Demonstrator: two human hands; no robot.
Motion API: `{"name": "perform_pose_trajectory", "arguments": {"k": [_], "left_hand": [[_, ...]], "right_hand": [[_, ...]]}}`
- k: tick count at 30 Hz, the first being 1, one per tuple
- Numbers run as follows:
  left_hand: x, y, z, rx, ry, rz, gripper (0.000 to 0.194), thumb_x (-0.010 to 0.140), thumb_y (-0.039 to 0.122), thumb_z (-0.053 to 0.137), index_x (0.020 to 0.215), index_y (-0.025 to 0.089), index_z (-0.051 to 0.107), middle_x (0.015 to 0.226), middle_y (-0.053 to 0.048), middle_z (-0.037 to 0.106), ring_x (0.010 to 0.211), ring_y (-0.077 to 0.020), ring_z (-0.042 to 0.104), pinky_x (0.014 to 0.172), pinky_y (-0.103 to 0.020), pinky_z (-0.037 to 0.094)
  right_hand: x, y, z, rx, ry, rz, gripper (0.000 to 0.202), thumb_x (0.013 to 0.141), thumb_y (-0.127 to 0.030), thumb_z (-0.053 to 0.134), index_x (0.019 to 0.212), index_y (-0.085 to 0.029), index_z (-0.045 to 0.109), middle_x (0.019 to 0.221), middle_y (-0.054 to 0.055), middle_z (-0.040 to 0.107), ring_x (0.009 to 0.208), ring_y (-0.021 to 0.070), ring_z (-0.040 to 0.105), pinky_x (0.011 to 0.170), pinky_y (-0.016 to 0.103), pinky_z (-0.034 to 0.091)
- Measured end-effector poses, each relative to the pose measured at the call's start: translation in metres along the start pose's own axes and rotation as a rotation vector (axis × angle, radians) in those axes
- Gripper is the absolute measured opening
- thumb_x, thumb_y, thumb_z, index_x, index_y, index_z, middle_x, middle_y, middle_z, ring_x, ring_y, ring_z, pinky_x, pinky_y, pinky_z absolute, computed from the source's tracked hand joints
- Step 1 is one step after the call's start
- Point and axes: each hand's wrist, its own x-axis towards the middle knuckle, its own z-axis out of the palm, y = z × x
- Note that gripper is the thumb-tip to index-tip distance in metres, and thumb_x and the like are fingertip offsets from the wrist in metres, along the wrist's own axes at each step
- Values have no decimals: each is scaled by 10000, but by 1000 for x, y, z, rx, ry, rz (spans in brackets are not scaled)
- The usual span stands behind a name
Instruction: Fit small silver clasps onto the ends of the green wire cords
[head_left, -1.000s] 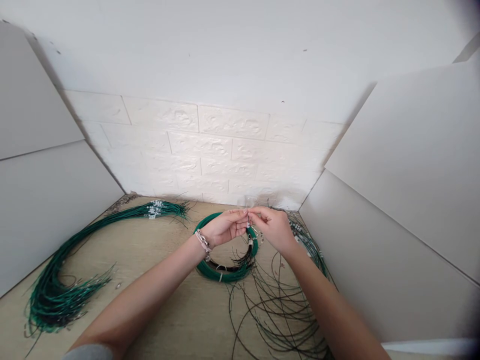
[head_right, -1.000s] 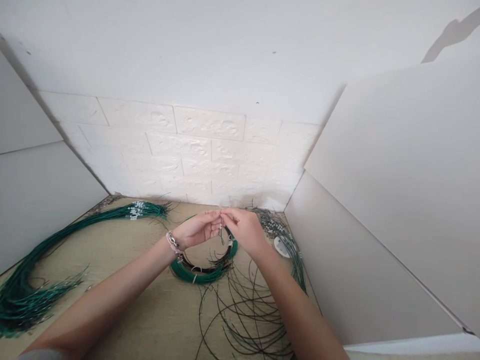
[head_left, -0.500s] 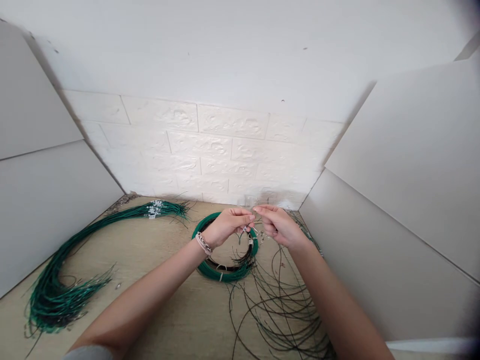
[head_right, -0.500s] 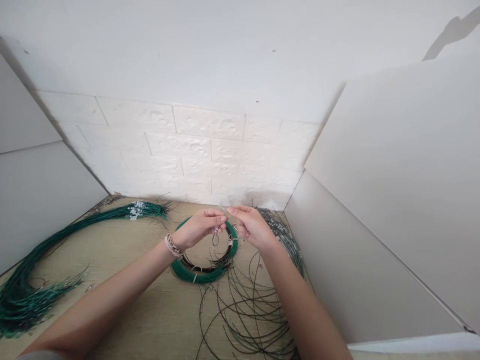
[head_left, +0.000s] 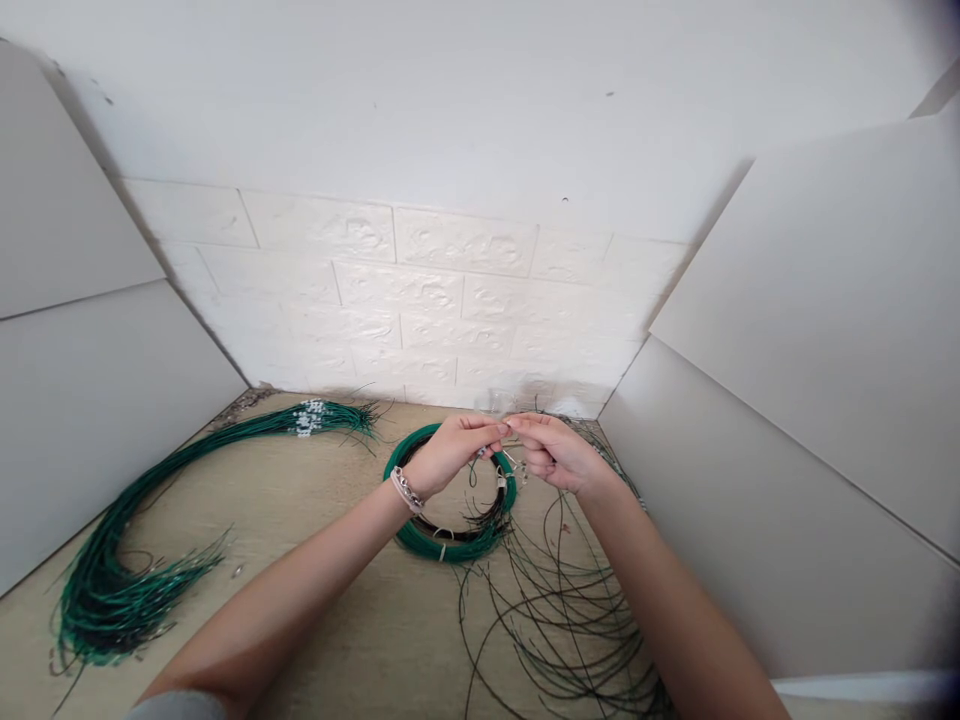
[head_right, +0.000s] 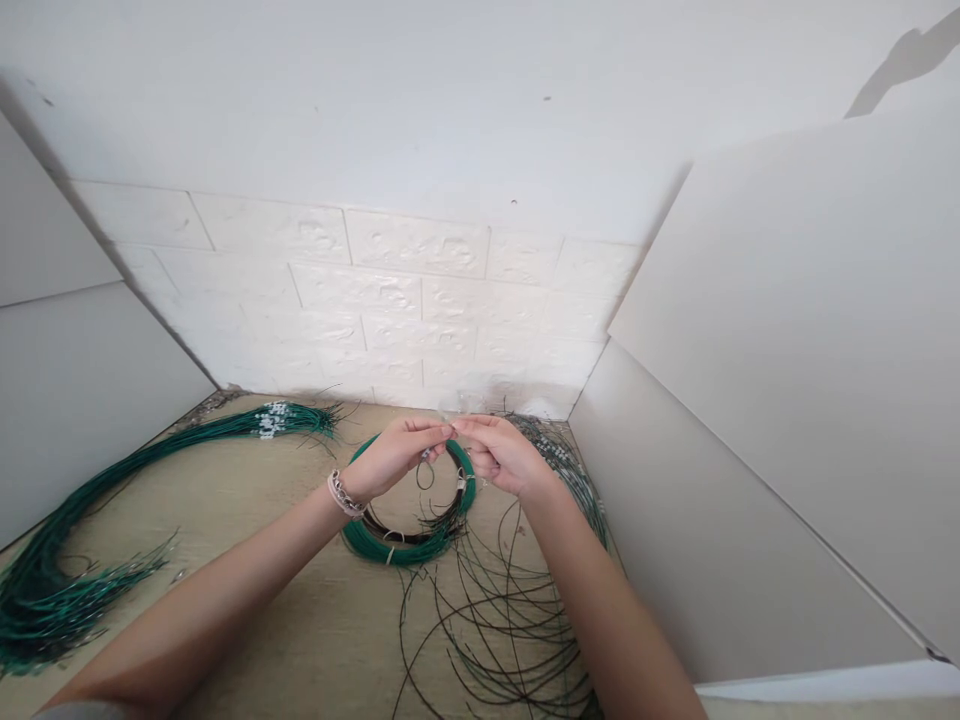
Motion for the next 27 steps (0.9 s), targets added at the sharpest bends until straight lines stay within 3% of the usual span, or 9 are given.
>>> {"name": "perform_pose_trajectory", "arguments": {"k": [11,27], "left_hand": [[0,-3,1,-53,-18,-102,182,667,282,599,618,109,572,535,14,479,490,-54,387,483,-205,294],[2,-6,-3,-103,-72,-177,199,628,269,634,562,109,536,499,23,450,450,-47,361,459,-199,269]], "right_hand": [[1,0,-9,-202,-1,-21,256,642,-356,675,754,-137,603,385,-106,290,338,12,144,334,184,72],[-2,-3,-11,-444,14,-51,217,682,-359,624,757,-156,635,412,-85,291,359,29,155,346,190,88]]}}
